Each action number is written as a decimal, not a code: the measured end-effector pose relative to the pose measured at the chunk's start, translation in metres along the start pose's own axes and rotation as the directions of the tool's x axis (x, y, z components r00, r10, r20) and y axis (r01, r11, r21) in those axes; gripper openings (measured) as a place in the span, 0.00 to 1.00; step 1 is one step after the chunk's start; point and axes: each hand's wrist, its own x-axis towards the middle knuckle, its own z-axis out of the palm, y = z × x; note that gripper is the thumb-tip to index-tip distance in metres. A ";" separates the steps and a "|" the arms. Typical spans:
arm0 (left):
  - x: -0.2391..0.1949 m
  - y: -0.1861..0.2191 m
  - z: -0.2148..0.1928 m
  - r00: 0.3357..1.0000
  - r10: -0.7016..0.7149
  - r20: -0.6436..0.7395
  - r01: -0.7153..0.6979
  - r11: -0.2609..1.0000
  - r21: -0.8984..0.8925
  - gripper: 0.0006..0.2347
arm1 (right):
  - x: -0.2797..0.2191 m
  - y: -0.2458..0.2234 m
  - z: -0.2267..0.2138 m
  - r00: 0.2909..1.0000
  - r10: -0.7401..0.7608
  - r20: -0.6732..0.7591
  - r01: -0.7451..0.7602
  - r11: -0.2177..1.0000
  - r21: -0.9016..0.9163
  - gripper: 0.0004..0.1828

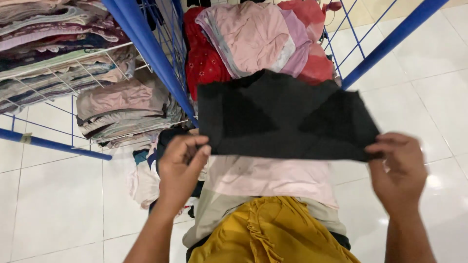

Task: Sorting and organizing bras and panties from a bin into stacks.

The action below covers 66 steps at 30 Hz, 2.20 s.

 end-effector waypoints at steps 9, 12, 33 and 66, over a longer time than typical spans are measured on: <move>-0.102 -0.140 0.024 0.823 -0.558 0.107 0.568 0.796 -0.209 0.08 | -0.105 0.040 0.041 0.812 0.517 0.271 -0.506 0.855 -0.114 0.12; -0.103 -0.126 0.016 0.811 -0.573 0.114 0.582 0.775 -0.247 0.08 | -0.102 0.041 0.026 0.896 0.373 0.240 -0.365 0.928 -0.079 0.13; -0.051 -0.066 0.073 0.918 0.167 0.360 -0.340 0.798 0.497 0.26 | 0.014 -0.023 0.139 0.842 -0.205 0.498 0.341 0.919 -0.198 0.31; -0.084 -0.342 -0.038 0.675 -0.395 -0.623 0.633 0.744 0.214 0.11 | -0.022 -0.104 0.516 0.091 -0.225 0.970 0.591 0.796 0.130 0.33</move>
